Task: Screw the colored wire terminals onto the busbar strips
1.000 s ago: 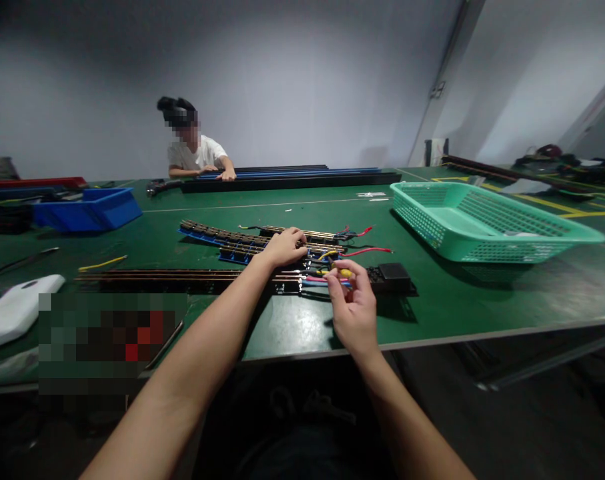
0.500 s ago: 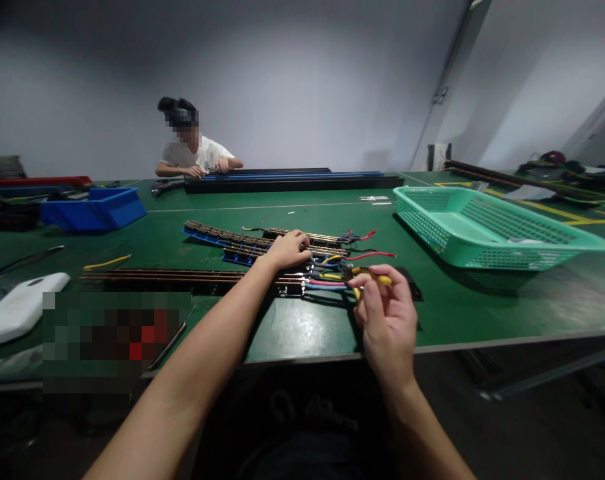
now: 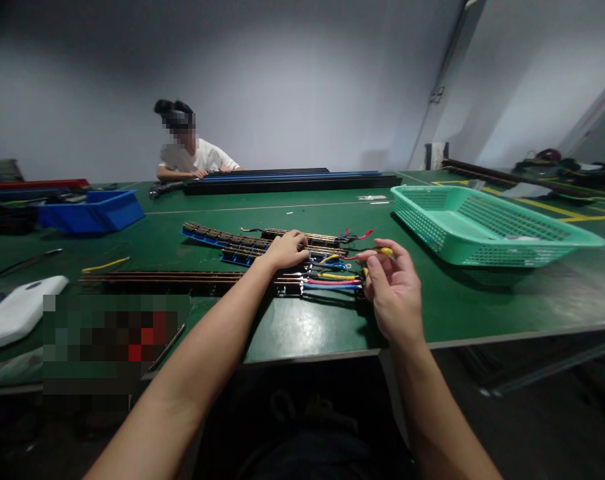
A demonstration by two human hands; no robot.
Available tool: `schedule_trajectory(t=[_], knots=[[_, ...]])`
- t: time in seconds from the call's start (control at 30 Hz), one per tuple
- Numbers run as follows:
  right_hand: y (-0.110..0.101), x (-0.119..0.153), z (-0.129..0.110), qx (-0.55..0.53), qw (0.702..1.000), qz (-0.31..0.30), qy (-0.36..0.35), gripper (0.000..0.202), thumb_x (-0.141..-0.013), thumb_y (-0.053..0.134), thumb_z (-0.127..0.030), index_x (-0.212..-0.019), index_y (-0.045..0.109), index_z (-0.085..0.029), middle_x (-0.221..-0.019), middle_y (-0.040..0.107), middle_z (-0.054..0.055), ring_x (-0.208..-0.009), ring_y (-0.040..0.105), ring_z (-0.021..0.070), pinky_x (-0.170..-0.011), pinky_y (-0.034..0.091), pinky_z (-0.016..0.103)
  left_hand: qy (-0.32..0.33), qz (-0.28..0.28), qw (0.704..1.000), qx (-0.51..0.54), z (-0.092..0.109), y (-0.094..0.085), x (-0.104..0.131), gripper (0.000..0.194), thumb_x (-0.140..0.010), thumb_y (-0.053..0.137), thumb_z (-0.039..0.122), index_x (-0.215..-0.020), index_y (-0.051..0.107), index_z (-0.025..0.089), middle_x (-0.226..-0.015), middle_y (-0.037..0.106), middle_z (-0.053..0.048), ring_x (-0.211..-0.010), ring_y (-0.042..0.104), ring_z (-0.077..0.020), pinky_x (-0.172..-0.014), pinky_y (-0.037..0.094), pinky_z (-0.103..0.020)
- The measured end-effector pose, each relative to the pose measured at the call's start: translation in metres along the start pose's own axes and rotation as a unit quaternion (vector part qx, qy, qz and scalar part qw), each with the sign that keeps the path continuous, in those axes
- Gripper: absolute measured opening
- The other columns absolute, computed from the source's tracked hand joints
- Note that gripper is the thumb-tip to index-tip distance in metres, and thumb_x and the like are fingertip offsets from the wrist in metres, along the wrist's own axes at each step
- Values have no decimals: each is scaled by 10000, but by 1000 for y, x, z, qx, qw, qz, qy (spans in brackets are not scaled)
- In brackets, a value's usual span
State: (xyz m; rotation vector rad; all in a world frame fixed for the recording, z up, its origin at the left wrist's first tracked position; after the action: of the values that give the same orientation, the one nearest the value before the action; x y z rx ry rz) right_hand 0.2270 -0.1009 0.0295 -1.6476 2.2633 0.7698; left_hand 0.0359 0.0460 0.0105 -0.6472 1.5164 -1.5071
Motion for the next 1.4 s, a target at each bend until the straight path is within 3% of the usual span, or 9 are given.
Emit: schedule_trajectory(t=[0.13,0.33,0.4,0.53,0.67,0.8,1.07,1.27,1.4], knots=[[9,-4,8,127,991,-27,-18,274,-849,725,-393,-1045,625,-229,-819,675,11,-517,499,90,-437,375,200,-1,-2,1000,0,1,-1,0,317,-920,492,428,-1109,651,228,-1286,607,-74,-1188,582,-269,-1001,468,-417],[54,25,18,355,886,-289,-69,182,-871,691,-380,-832,730,-206,-554,553,-27,-480,451,107,-491,343,243,-4,-3,1000,1,1,-2,2,306,-921,492,418,-1108,646,230,-1285,604,-72,-1196,575,-269,-1005,465,-422],[52,23,15,324,909,-255,-58,188,-864,696,-389,-827,726,-207,-579,562,-22,-493,456,108,-486,341,241,-3,-4,1000,3,1,-1,1,308,-922,488,424,-1104,645,232,-1287,602,-70,-1202,572,-269,-1008,463,-426],[22,-1,-3,120,991,-59,12,225,-782,770,-364,-938,683,-227,-709,598,-30,-453,381,67,-407,277,209,-3,-7,1000,2,0,0,1,325,-922,483,440,-1120,639,235,-1306,593,-71,-1210,567,-274,-1005,464,-436],[12,-26,-38,-20,1000,-2,3,339,-704,816,-257,-1015,680,-244,-780,646,-20,-410,287,38,-346,178,206,-4,-10,1000,2,0,0,1,318,-926,475,431,-1118,637,236,-1317,590,-70,-1219,561,-273,-1014,456,-435],[19,-57,-65,-18,998,2,-58,334,-722,784,-162,-1031,677,-231,-813,690,7,-396,305,36,-336,146,239,0,-11,1000,2,1,0,1,325,-920,472,434,-1103,640,224,-1301,595,-78,-1206,565,-279,-1004,461,-440],[27,-117,-1,39,998,-2,40,358,-664,689,-138,-1007,616,-208,-793,712,-17,-343,284,18,-299,174,188,0,-10,1000,-6,2,-2,2,335,-923,466,427,-1124,640,224,-1306,594,-80,-1199,573,-270,-998,467,-425],[38,-104,41,166,969,-157,92,353,-692,759,-360,-972,641,-182,-611,618,-40,-372,316,39,-360,202,193,-2,-13,1000,0,2,-2,1,330,-923,469,433,-1118,646,234,-1316,595,-75,-1204,573,-277,-1013,456,-444],[50,-89,49,211,945,-235,86,200,-601,837,-260,-731,714,-170,-475,548,-57,-417,412,69,-417,247,214,-4,-11,1000,3,2,-2,1,336,-923,468,437,-1120,649,234,-1309,597,-78,-1199,574,-283,-1010,458,-452]])
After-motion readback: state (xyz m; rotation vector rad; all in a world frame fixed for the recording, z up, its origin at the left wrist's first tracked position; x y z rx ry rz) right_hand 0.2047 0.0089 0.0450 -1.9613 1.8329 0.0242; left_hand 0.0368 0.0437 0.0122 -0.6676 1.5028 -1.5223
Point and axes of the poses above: each hand's wrist, its own x-axis away from the middle knuckle, its own y-axis out of the palm, z = x × y, the point moved 7 cm from there along -x, towards the middle knuckle
